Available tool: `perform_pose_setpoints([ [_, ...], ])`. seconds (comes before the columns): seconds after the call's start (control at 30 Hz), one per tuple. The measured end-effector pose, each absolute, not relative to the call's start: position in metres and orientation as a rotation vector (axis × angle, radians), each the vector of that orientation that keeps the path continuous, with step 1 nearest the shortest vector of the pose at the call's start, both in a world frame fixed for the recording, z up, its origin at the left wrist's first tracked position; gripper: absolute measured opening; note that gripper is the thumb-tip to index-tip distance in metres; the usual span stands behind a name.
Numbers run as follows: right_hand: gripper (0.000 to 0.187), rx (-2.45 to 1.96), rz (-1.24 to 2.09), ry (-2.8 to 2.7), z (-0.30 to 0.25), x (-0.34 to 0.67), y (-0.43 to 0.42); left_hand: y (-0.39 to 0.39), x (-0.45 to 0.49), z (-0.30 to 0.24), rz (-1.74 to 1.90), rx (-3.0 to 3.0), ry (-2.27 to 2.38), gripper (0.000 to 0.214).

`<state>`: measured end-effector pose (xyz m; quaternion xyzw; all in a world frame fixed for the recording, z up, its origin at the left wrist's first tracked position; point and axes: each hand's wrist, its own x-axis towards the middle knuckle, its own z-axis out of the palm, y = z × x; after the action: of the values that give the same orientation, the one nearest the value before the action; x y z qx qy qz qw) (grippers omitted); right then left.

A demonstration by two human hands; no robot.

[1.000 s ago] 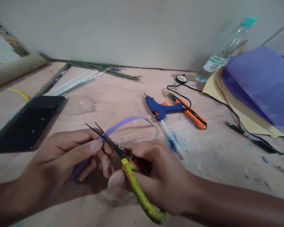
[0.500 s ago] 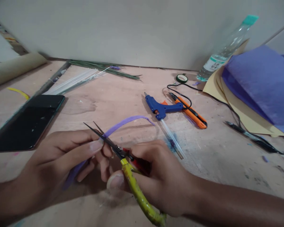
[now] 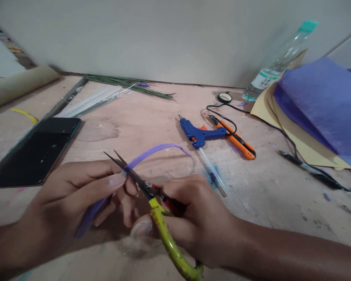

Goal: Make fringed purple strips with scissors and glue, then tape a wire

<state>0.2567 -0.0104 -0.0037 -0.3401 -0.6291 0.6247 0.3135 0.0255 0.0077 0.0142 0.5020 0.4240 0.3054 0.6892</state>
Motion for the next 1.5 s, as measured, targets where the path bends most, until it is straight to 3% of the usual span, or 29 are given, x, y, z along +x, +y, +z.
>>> perform_pose_setpoints([
  [0.37, 0.052, -0.948, 1.598, -1.742, -0.006, 0.26, -0.011, 0.009, 0.026, 0.014, 0.679, 1.124, 0.948, 0.025],
  [0.63, 0.037, -0.845, 1.654, -1.689, -0.005, 0.256, -0.01, 0.008, 0.026, 0.014, 0.669, 1.147, 0.931, 0.025],
  [1.2, 0.059, -1.087, 1.198, -2.02, -0.008, 0.257, -0.009, 0.008, 0.024, 0.004, 0.792, 1.228, 0.907, 0.032],
  [1.5, 0.058, -1.017, 1.085, -2.03, -0.008, 0.256, -0.01, 0.003, 0.022, -0.002, 0.785, 1.186, 0.876, 0.031],
])
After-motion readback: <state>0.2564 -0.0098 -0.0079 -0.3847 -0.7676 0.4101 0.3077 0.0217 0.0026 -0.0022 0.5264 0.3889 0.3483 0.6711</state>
